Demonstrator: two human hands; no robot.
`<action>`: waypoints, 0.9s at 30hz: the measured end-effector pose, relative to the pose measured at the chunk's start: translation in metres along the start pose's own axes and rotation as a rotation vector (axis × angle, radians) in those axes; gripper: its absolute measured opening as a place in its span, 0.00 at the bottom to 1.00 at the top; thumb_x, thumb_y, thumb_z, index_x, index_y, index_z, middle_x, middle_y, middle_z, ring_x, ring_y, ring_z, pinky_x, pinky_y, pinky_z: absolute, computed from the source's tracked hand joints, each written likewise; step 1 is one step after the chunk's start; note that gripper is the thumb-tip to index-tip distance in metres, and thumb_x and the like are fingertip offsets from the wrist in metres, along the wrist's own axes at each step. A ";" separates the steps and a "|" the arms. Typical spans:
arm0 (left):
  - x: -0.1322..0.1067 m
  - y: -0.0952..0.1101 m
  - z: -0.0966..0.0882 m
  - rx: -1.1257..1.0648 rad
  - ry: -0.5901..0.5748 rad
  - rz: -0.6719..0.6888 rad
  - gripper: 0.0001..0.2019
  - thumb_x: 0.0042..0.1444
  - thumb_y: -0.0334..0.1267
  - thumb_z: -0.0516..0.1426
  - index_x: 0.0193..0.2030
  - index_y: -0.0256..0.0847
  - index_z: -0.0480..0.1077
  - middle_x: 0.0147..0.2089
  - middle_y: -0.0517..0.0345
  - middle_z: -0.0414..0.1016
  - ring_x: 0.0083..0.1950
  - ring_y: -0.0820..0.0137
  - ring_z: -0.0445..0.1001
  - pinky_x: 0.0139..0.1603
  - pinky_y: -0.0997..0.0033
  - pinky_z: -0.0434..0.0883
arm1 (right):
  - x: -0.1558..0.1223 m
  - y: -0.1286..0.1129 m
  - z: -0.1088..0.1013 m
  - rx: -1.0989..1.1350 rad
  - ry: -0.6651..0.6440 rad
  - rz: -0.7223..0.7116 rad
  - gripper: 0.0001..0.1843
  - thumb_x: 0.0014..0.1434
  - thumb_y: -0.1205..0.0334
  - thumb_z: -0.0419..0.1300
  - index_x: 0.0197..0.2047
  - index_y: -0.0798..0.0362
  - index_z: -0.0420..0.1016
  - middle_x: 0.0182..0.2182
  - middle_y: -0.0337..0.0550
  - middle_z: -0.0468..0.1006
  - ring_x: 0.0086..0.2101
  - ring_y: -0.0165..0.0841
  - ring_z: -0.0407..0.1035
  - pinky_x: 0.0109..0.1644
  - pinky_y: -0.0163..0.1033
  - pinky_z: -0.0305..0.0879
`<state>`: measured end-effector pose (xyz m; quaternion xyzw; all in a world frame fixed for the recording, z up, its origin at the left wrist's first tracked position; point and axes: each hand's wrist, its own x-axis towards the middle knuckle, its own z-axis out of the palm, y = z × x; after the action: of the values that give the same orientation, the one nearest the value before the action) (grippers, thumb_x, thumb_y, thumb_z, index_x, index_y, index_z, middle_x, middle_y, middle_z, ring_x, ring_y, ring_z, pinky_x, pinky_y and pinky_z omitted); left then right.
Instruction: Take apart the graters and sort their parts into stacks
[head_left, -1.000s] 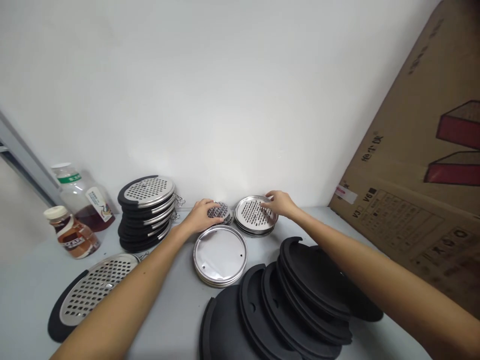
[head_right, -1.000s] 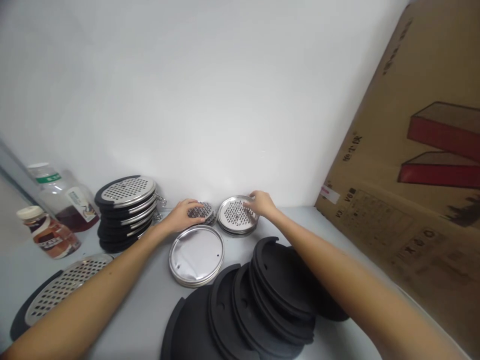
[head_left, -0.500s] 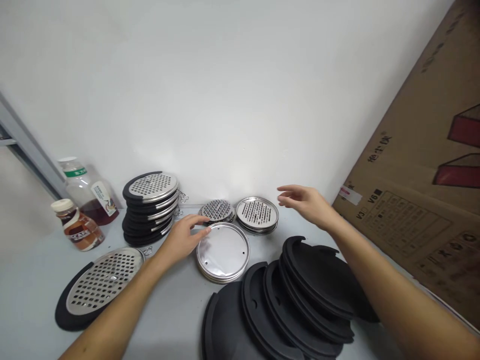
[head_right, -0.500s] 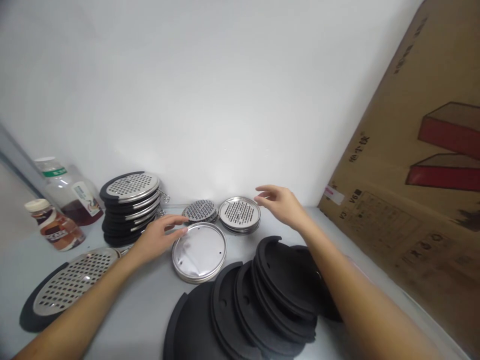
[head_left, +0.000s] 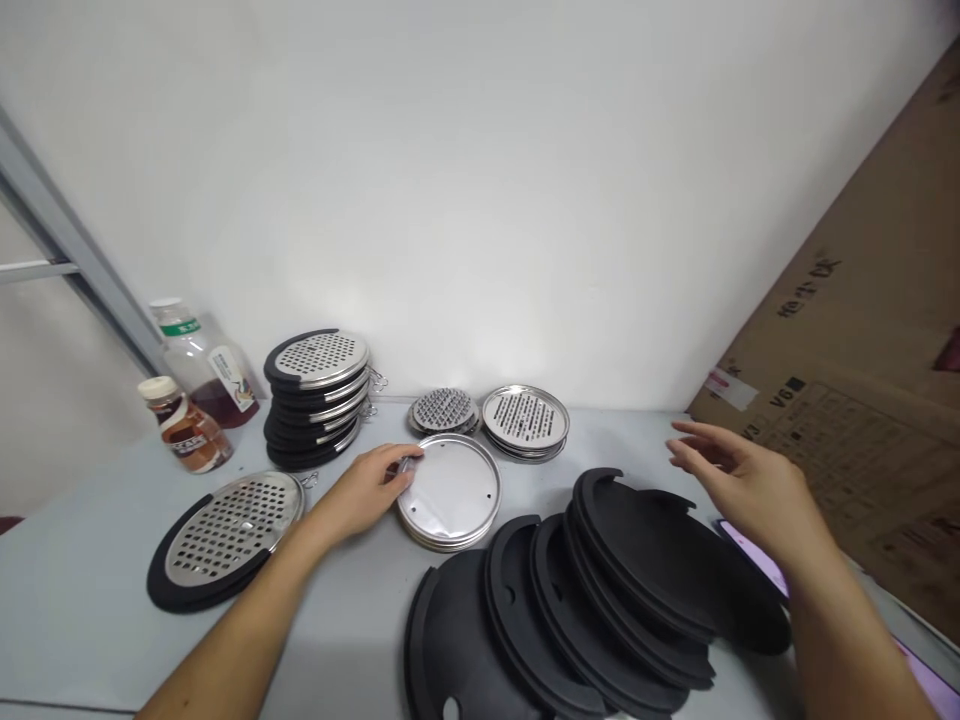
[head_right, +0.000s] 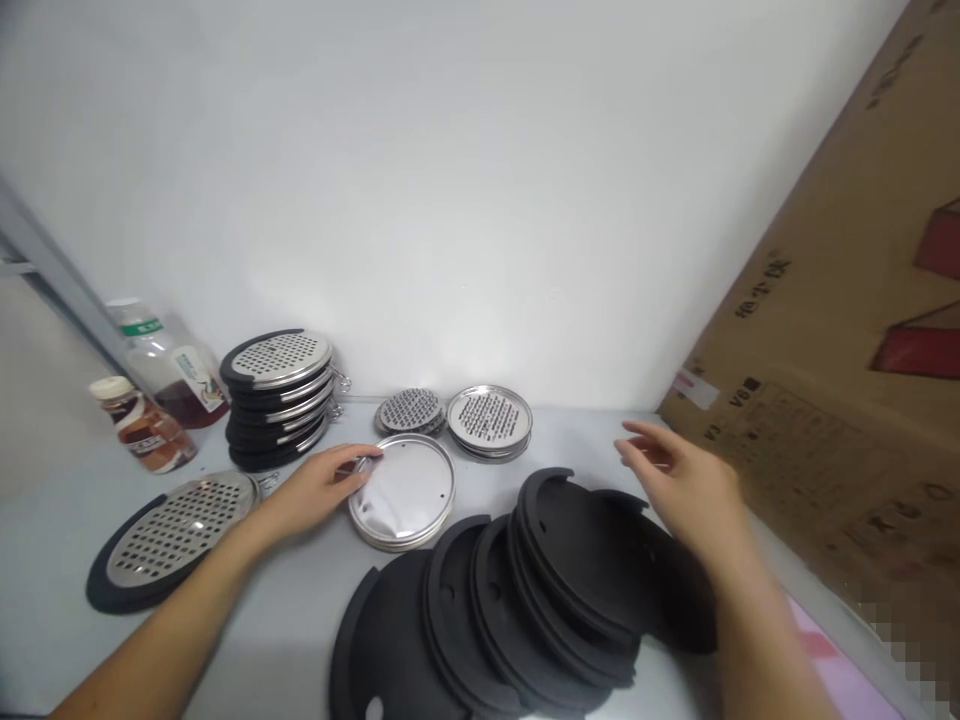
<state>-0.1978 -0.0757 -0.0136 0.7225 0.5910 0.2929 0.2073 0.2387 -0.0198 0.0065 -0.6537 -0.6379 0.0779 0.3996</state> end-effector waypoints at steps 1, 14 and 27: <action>0.001 -0.002 -0.001 0.013 0.005 0.000 0.17 0.61 0.40 0.52 0.55 0.45 0.72 0.56 0.53 0.75 0.55 0.61 0.73 0.56 0.62 0.69 | 0.001 0.001 0.001 -0.030 -0.046 -0.006 0.24 0.52 0.44 0.59 0.47 0.49 0.79 0.33 0.48 0.83 0.36 0.47 0.78 0.44 0.51 0.70; -0.043 0.007 -0.092 0.116 0.208 -0.271 0.21 0.57 0.52 0.56 0.51 0.43 0.73 0.47 0.52 0.80 0.47 0.59 0.78 0.51 0.61 0.73 | -0.001 -0.003 0.022 0.020 -0.212 -0.040 0.24 0.46 0.38 0.59 0.41 0.41 0.79 0.34 0.46 0.84 0.37 0.55 0.77 0.43 0.58 0.70; -0.152 -0.071 -0.127 -0.248 0.361 -0.805 0.32 0.41 0.57 0.66 0.49 0.38 0.72 0.56 0.46 0.77 0.62 0.53 0.70 0.64 0.55 0.66 | -0.003 -0.014 0.025 0.234 -0.225 0.057 0.23 0.50 0.39 0.62 0.45 0.43 0.79 0.32 0.46 0.84 0.43 0.54 0.77 0.55 0.59 0.65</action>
<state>-0.3544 -0.2145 0.0074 0.3422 0.8119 0.3788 0.2832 0.2122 -0.0140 -0.0028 -0.6076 -0.6466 0.2357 0.3966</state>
